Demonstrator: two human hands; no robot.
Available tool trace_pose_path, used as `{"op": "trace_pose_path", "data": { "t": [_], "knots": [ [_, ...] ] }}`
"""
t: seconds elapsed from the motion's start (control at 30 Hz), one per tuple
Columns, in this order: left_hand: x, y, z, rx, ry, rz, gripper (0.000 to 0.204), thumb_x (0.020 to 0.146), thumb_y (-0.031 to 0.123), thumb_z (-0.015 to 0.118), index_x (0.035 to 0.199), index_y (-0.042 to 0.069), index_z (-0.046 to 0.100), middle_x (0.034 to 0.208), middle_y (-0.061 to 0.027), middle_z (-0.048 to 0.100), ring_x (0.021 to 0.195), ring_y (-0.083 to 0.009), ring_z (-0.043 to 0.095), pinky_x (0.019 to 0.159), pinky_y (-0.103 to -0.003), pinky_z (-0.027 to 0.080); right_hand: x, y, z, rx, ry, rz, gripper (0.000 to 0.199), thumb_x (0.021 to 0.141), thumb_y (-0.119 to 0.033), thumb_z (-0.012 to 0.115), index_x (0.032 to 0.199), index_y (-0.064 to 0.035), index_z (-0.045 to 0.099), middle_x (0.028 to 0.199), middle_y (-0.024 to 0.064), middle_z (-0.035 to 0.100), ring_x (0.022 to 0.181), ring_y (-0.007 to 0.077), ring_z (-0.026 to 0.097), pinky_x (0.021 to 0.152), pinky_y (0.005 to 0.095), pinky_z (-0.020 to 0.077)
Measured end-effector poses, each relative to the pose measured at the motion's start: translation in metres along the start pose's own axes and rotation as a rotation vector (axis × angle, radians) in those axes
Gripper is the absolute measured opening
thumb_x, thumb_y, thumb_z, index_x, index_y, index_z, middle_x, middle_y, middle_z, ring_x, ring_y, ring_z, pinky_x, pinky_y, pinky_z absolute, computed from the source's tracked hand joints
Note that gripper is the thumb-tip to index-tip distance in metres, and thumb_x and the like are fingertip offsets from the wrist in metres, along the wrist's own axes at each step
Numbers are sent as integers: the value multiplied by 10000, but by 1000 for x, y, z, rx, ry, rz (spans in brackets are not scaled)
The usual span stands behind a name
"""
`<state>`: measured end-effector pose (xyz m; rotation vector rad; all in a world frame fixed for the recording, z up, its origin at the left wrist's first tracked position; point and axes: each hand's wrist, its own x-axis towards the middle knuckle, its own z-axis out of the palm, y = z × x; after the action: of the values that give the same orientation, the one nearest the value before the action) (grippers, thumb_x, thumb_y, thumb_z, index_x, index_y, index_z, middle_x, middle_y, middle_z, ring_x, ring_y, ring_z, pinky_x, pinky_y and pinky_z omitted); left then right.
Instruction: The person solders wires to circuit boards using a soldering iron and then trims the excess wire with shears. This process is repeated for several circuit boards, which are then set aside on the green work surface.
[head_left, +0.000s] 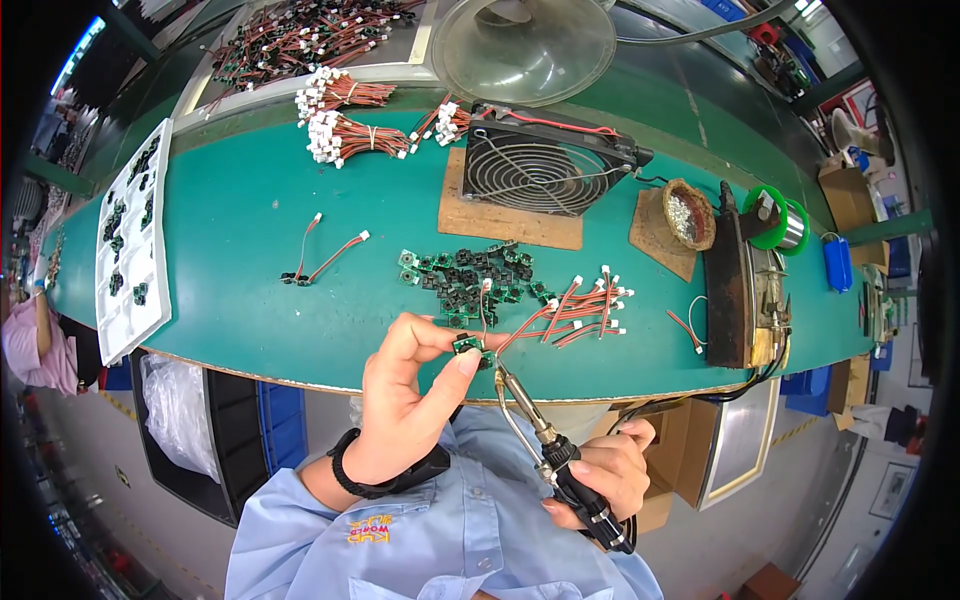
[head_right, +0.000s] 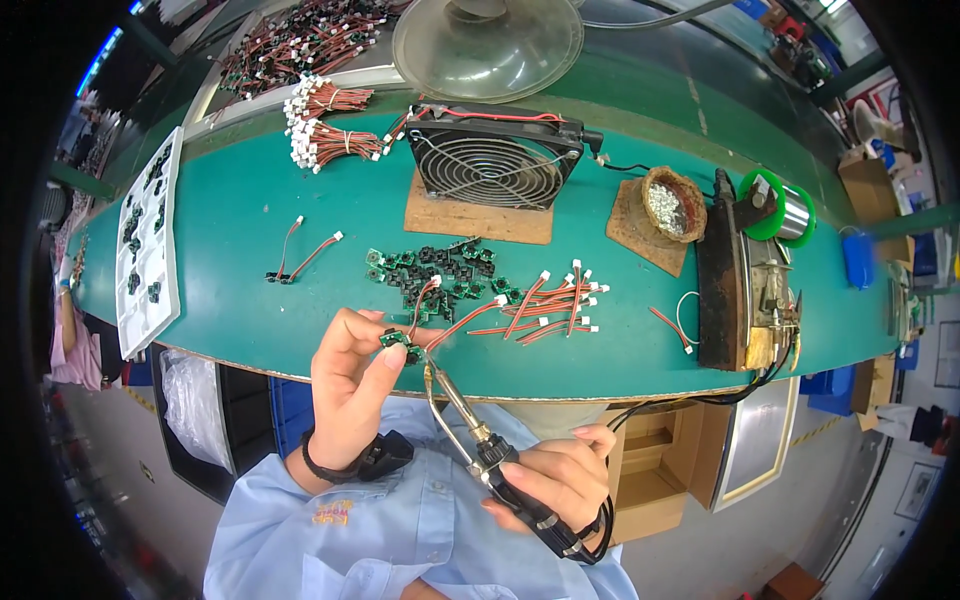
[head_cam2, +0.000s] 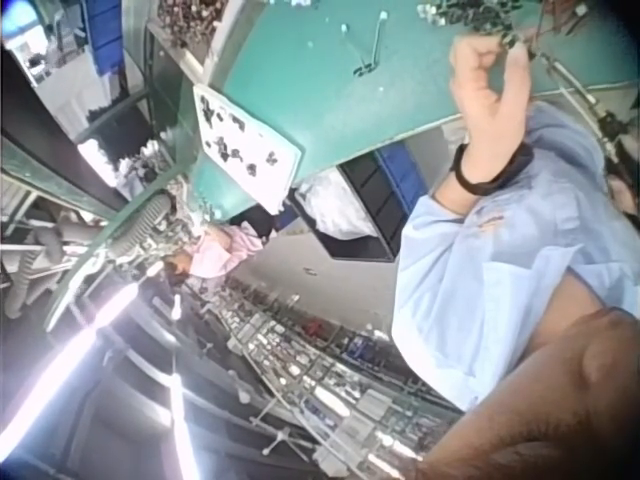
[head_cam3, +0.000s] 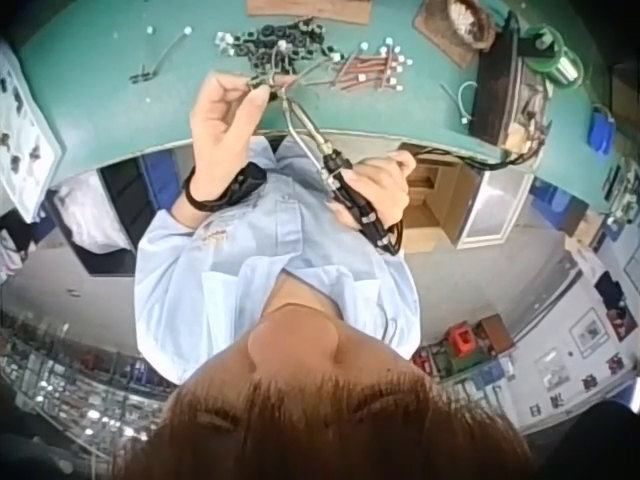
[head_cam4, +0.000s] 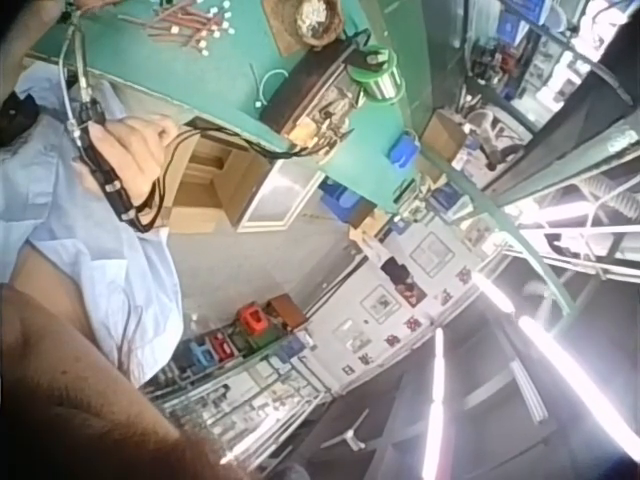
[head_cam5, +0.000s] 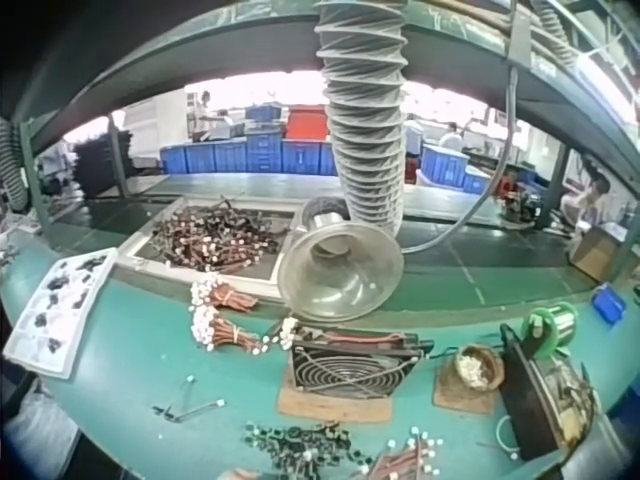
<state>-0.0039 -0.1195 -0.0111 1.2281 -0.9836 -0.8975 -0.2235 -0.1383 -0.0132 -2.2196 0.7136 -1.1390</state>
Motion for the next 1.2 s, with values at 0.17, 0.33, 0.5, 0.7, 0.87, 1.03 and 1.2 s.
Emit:
{"op": "trace_pose_path", "data": {
  "t": [0.17, 0.33, 0.5, 0.7, 0.87, 1.03, 1.2],
  "knots": [
    [0, 3, 1, -72, -15, -53, 137, 868, -2, 529, 871, 43, 399, 955, -143, 661, 784, -44, 535, 680, -197, 406, 0, 0, -1, 2, 6, -13, 408, 582, -285, 807, 920, -132, 638, 736, -15, 615, 677, 147, 570, 835, 358, 315],
    [1, 4, 1, -105, -11, -58, 133, 874, 2, 522, 866, 43, 396, 956, -147, 660, 801, -53, 547, 698, -202, 412, 0, 0, 1, -10, 17, -18, 405, 584, -292, 805, 919, -136, 639, 725, -16, 611, 671, 144, 567, 833, 352, 316],
    [0, 6, 1, -142, -18, -151, 107, 895, 74, 499, 899, 54, 394, 983, -183, 641, 928, -170, 605, 901, -288, 367, -2, 0, -2, -20, 21, -29, 398, 589, -337, 794, 894, -135, 637, 720, -20, 611, 658, 139, 565, 824, 357, 314],
    [4, 6, 0, -348, -17, -207, 91, 896, 102, 493, 865, 61, 419, 932, -160, 634, 922, -195, 600, 868, -316, 395, -11, 4, -6, 7, 121, -28, 431, 614, -374, 765, 924, -118, 610, 720, 3, 600, 619, 152, 544, 798, 372, 310],
    [7, 8, -4, -421, -38, -322, 108, 894, 146, 491, 852, 66, 432, 875, -141, 624, 911, -204, 590, 842, -336, 413, -26, 19, 2, -5, 358, 15, 512, 709, -363, 699, 1087, -76, 505, 778, 48, 549, 675, 166, 505, 791, 375, 318],
    [7, 10, -6, -512, -71, -366, 144, 887, 189, 499, 864, 61, 437, 879, -149, 622, 895, -216, 584, 830, -348, 421, -26, 18, 8, -40, 420, 221, 507, 792, -252, 631, 1202, -39, 422, 997, 92, 490, 829, 168, 482, 810, 342, 372],
    [5, 10, -9, -525, -98, -371, 155, 884, 196, 504, 868, 55, 441, 896, -159, 619, 881, -221, 588, 821, -346, 429, -18, 22, 20, 48, 426, 465, 457, 766, 21, 581, 1194, -27, 430, 1060, 94, 447, 833, 162, 482, 766, 292, 419]
  ]
}}
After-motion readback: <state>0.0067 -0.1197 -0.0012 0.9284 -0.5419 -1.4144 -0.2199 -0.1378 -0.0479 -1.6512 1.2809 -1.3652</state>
